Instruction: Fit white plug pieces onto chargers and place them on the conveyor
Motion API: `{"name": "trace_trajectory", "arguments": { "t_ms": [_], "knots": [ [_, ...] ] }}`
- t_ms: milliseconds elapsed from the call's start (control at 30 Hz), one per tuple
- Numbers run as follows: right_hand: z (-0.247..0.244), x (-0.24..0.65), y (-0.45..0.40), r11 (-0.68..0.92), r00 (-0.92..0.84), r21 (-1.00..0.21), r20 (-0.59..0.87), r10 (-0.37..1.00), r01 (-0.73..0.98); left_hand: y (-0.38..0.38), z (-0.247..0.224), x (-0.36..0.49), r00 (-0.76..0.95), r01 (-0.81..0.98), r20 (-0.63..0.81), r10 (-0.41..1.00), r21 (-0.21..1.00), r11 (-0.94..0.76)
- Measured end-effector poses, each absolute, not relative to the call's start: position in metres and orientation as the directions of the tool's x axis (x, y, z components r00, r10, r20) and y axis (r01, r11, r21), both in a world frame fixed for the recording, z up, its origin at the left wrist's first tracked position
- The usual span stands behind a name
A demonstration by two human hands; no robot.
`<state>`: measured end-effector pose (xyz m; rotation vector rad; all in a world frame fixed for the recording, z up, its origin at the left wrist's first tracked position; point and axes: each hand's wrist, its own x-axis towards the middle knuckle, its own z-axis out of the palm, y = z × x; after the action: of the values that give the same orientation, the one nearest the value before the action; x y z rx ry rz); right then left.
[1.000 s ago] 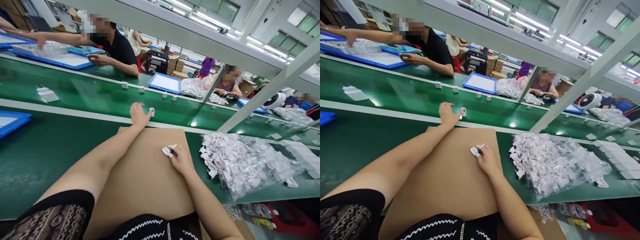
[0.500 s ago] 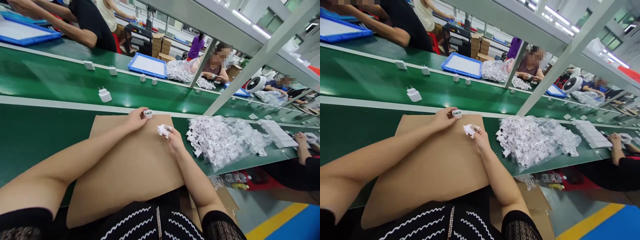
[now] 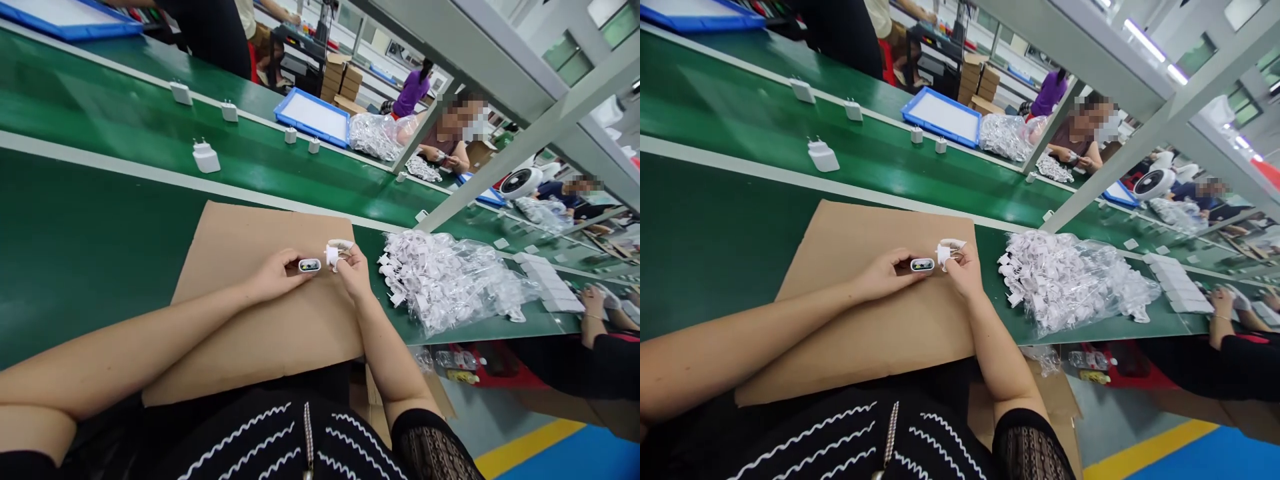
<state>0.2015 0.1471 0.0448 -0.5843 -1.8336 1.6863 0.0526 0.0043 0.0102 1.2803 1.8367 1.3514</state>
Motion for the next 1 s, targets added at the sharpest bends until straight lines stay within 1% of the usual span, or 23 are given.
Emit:
{"name": "trace_trajectory", "arguments": {
  "t_ms": [167,267,333,400,500,567,600,667,867,1000],
  "knots": [
    [0.051,0.203,0.142,0.176,-0.688,-0.983,0.163,0.707,-0.052,0.004,0.008,0.05,-0.414,0.401,0.175,0.893,0.916,0.007],
    [0.052,0.203,0.139,0.207,-0.738,-0.977,0.171,0.652,-0.044,0.004,0.007,0.048,-0.388,0.402,0.192,0.902,0.915,-0.022],
    [0.052,0.203,0.138,0.303,-0.771,-0.953,0.217,0.598,-0.033,0.005,0.006,0.047,-0.385,0.403,0.196,0.902,0.915,-0.027],
    [0.053,0.204,0.137,0.482,-0.79,-0.876,0.287,0.542,0.013,0.005,0.006,0.046,-0.39,0.406,0.188,0.901,0.914,-0.015],
    [0.057,0.203,0.135,0.743,-0.844,-0.66,0.33,0.422,0.113,0.005,0.007,0.045,-0.392,0.384,0.175,0.903,0.923,-0.012],
    [0.058,0.201,0.134,0.842,-0.889,-0.523,0.314,0.332,0.13,0.005,0.008,0.044,-0.384,0.36,0.175,0.907,0.933,-0.028],
    [0.059,0.2,0.133,0.871,-0.907,-0.474,0.3,0.295,0.126,0.005,0.009,0.044,-0.382,0.352,0.174,0.907,0.936,-0.032],
    [0.059,0.198,0.133,0.896,-0.926,-0.428,0.281,0.253,0.115,0.005,0.01,0.043,-0.387,0.34,0.162,0.908,0.94,-0.023],
    [0.057,0.2,0.138,0.908,-0.905,-0.411,0.352,0.239,0.08,0.005,0.011,0.043,-0.376,0.342,0.136,0.917,0.94,0.001],
    [0.057,0.198,0.137,0.911,-0.926,-0.404,0.307,0.22,0.083,0.006,0.008,0.043,-0.384,0.337,0.15,0.911,0.942,-0.013]
  ]
}}
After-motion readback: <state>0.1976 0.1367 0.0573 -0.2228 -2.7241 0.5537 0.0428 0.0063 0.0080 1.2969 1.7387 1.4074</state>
